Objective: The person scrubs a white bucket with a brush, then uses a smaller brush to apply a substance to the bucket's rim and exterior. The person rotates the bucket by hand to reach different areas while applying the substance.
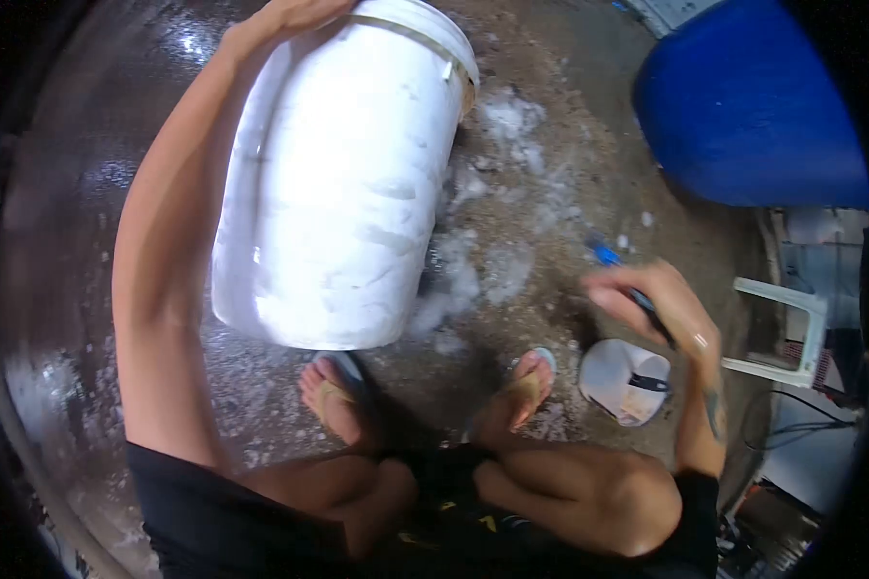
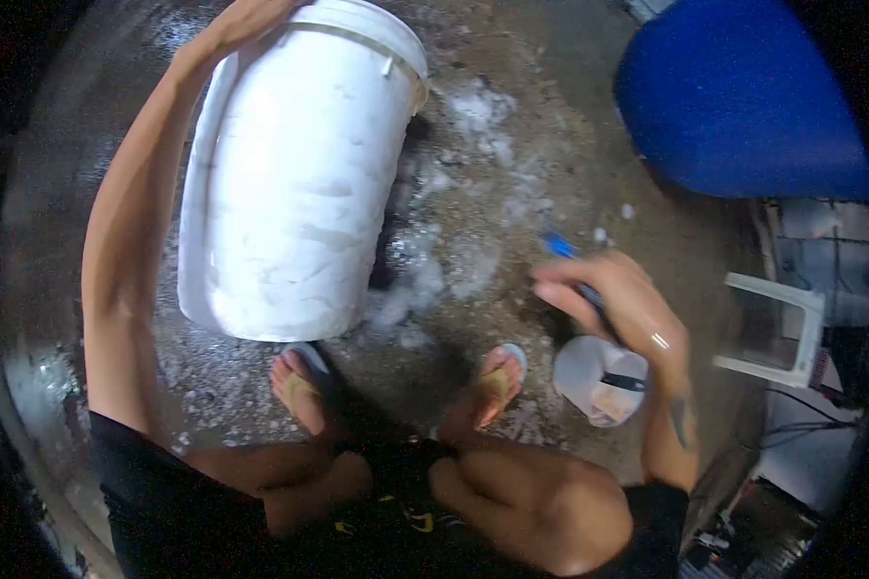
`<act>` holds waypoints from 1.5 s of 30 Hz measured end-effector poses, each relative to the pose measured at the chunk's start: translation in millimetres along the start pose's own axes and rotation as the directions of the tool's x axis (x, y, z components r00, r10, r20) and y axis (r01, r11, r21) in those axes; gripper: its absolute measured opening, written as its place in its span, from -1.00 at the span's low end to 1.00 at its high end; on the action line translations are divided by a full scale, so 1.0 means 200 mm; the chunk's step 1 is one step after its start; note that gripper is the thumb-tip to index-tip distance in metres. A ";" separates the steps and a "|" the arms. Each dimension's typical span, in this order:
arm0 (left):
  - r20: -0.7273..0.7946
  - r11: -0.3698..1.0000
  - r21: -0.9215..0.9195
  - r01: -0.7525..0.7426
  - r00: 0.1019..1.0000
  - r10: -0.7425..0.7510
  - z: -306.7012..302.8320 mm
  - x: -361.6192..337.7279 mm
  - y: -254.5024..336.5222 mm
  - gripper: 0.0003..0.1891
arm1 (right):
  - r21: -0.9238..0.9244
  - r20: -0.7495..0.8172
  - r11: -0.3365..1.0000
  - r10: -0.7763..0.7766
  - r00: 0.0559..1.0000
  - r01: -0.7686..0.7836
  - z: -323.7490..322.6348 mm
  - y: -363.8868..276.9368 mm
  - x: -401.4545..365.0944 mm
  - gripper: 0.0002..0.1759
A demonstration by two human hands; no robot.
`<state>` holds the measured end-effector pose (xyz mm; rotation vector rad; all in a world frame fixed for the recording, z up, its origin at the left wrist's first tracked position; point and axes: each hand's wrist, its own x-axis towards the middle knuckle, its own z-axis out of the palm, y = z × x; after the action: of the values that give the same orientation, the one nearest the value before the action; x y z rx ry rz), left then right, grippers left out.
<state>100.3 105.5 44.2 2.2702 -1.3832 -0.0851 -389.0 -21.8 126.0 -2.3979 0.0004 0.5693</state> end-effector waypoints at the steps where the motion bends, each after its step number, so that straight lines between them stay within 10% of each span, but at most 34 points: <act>1: 0.011 1.000 0.023 -0.001 1.000 0.001 -0.04 -0.02 -0.08 -0.54 | 0.082 -0.228 0.954 0.301 0.926 -0.290 0.00 0.15 -0.12 -0.71; 2: 0.018 0.999 0.045 0.001 1.000 -0.002 -0.10 -0.05 -0.09 -0.53 | 0.222 -0.378 0.848 0.531 0.759 -0.482 0.00 0.30 -0.25 -0.69; 6: -0.081 0.981 0.087 -0.171 0.981 0.178 -0.08 -0.13 -0.19 -0.34 | 0.438 -0.003 0.331 0.930 0.367 -0.836 0.12 0.59 -0.73 -0.61; 8: 0.114 0.862 0.506 0.011 0.990 -0.080 -0.15 -0.26 0.22 -0.14 | 0.452 0.069 0.318 0.919 0.388 -0.833 0.39 0.85 -0.90 -0.55; 12: 0.047 0.718 0.682 -0.139 0.988 0.147 0.10 -0.20 0.19 0.00 | 0.003 -0.207 0.525 0.833 0.513 -0.851 0.97 1.59 -1.05 -0.66; 16: 0.149 0.702 0.680 -0.214 0.977 0.153 0.24 -0.07 0.24 -0.04 | 0.631 0.224 0.193 0.881 0.416 -0.751 1.04 1.74 -1.12 -0.66; 18: 0.195 0.745 0.619 -0.251 0.967 0.164 0.28 0.00 0.18 -0.05 | 0.456 0.282 0.497 0.706 0.650 -0.738 0.64 0.86 -0.68 -0.75; 20: 0.212 0.750 0.619 -0.232 0.969 0.125 0.35 0.08 0.15 -0.04 | 0.154 0.188 0.945 0.257 0.948 -0.287 0.30 -0.18 -0.25 -0.80; 23: 0.136 0.716 0.628 -0.305 0.949 0.285 0.29 0.04 0.12 -0.25 | 0.007 0.094 1.000 0.029 0.995 -0.030 0.02 -0.60 -0.05 -0.78; 33: 0.271 0.759 0.466 -0.454 0.890 0.366 0.31 0.14 0.49 -0.20 | 0.189 -0.180 0.916 0.386 0.905 -0.353 0.37 -0.39 -0.46 -0.73; 45: 0.318 0.899 0.284 -0.334 0.917 0.241 0.22 0.22 0.94 -0.17 | 0.045 -0.021 0.986 0.163 0.986 -0.161 0.19 -0.39 -0.28 -0.67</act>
<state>-45.7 -17.8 93.3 2.3508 -2.0074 -0.0753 -443.0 54.2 168.9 -2.3759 0.2182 0.6084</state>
